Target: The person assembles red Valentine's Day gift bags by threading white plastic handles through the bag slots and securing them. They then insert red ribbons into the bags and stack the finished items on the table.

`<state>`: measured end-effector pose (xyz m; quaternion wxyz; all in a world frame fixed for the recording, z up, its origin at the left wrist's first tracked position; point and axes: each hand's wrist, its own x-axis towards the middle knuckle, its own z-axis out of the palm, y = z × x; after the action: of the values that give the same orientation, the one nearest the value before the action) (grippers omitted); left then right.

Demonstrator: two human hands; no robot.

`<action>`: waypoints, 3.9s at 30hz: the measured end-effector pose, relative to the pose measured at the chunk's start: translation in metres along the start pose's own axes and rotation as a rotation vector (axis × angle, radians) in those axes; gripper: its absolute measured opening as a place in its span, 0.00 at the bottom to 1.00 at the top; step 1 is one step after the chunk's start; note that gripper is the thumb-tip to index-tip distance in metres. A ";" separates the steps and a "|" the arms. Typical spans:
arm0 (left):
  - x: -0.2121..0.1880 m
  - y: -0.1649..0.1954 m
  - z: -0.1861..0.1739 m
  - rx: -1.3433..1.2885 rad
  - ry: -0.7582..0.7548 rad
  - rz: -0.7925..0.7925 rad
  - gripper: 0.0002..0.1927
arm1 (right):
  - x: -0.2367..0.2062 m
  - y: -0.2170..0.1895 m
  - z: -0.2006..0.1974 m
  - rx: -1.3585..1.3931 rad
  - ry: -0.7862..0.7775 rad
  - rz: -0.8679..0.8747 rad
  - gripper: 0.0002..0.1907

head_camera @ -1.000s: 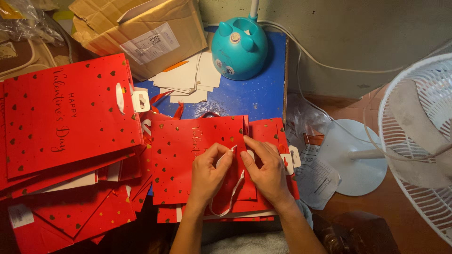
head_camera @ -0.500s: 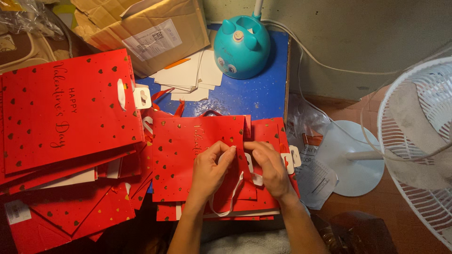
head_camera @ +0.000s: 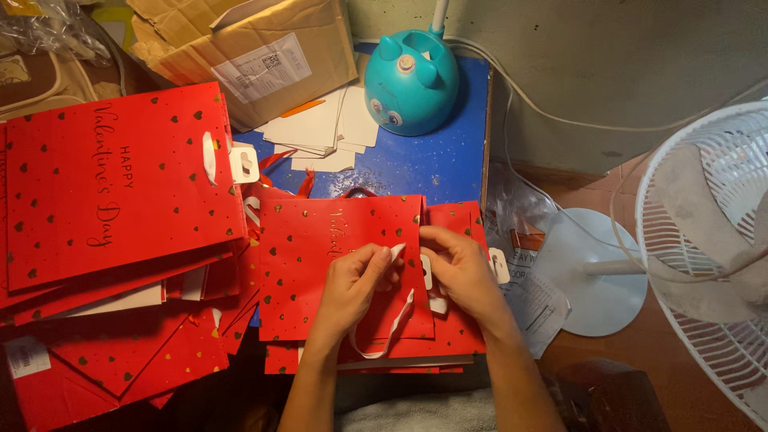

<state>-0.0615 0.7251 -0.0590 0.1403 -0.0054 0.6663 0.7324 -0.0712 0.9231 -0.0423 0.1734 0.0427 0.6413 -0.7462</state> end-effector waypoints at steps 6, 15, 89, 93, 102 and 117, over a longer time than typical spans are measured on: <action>-0.001 0.000 -0.003 -0.031 0.008 -0.003 0.18 | 0.001 0.003 0.006 -0.182 0.101 -0.027 0.09; -0.001 0.001 -0.008 -0.034 -0.014 -0.018 0.16 | 0.005 -0.002 0.001 -0.130 0.128 -0.099 0.16; -0.061 0.042 0.035 0.792 0.256 0.415 0.25 | -0.057 -0.031 0.016 -0.846 0.730 -0.707 0.04; -0.088 0.056 0.021 0.568 0.189 0.213 0.14 | -0.097 -0.061 0.035 -0.840 0.652 -0.644 0.05; -0.117 0.088 -0.015 0.209 0.270 0.257 0.06 | -0.138 -0.063 0.083 -0.918 0.070 -0.362 0.16; -0.133 0.112 -0.011 0.433 0.318 0.397 0.07 | -0.074 -0.083 0.101 -0.512 0.096 -0.166 0.08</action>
<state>0.0405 0.6799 0.0745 -0.1132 0.0403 0.8080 0.5768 -0.0116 0.8495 0.0747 0.0865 -0.0200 0.8179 -0.5685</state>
